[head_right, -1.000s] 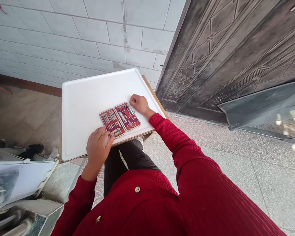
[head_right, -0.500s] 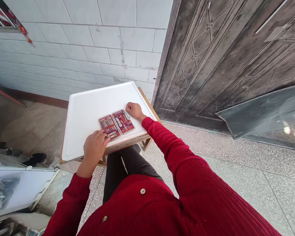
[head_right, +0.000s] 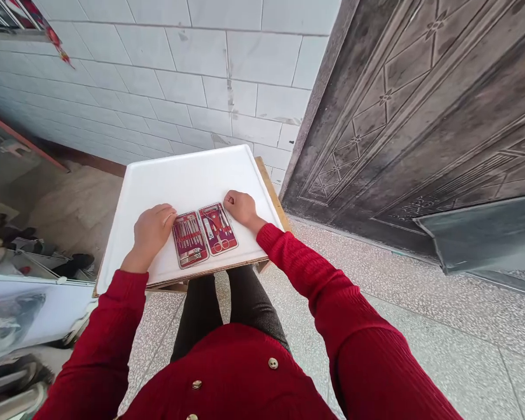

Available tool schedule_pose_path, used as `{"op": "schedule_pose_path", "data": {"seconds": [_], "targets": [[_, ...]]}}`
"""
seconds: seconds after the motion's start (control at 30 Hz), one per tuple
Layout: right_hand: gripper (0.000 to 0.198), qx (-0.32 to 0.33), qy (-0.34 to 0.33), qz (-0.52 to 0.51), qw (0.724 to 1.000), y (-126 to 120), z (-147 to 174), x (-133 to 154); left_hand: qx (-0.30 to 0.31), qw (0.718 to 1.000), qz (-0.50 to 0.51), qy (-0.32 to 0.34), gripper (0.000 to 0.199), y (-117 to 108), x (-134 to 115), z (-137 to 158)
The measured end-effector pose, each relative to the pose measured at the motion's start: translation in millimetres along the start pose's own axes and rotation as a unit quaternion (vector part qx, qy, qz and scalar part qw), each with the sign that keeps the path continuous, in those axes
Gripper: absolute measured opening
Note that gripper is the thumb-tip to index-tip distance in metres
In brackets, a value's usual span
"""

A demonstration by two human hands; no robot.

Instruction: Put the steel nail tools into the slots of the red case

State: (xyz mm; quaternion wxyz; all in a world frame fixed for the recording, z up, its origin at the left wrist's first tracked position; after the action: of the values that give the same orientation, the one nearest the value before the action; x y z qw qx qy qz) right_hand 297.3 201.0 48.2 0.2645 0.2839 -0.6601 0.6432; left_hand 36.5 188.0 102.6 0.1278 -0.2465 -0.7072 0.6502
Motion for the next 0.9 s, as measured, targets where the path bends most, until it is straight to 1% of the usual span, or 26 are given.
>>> {"op": "schedule_pose_path", "data": {"seconds": [0.1, 0.23, 0.33, 0.43, 0.53, 0.63, 0.7, 0.83, 0.9], "targets": [[0.011, 0.0, 0.007, -0.02, 1.0, 0, 0, -2, 0.024, 0.998, 0.037, -0.034, 0.032, 14, 10, -20], [0.011, 0.01, -0.003, -0.075, 0.997, 0, -3, -8, 0.01, 0.994, 0.1, -0.039, 0.031, 27, 21, -21], [0.012, 0.045, -0.047, -0.139, 0.988, 3, -9, -10, 0.002, 0.989, 0.145, -0.027, 0.033, 32, 28, -16], [0.016, 0.091, -0.123, -0.174, 0.973, 3, -14, -4, -0.005, 0.985, 0.172, -0.018, 0.033, 33, 30, -16], [0.025, 0.135, -0.167, -0.167, 0.962, 6, -17, 5, -0.007, 0.981, 0.192, -0.001, 0.031, 33, 27, -19], [0.032, 0.161, -0.17, -0.147, 0.961, 10, -17, 11, -0.01, 0.978, 0.208, 0.017, 0.029, 34, 23, -22], [0.032, 0.163, -0.178, -0.125, 0.962, 10, -14, 16, -0.011, 0.977, 0.21, 0.021, 0.028, 34, 22, -22], [0.025, 0.149, -0.208, -0.061, 0.965, 7, -7, 26, 0.0, 0.978, 0.205, 0.033, 0.028, 36, 21, -23], [0.023, 0.144, -0.21, -0.038, 0.966, 7, -5, 28, 0.004, 0.979, 0.201, 0.041, 0.029, 37, 20, -23]]}}
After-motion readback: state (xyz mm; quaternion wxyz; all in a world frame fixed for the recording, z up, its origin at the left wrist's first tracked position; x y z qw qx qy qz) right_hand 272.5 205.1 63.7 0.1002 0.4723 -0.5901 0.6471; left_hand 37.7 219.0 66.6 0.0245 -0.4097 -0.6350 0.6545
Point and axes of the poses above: each hand's wrist, its own z-axis away from the middle knuckle, its own y-axis out of the palm, x = y × z, the point moved 7 cm from there along -z, towards the middle knuckle, and after that the axes turned 13 degrees about x, right-handed, at the moved point
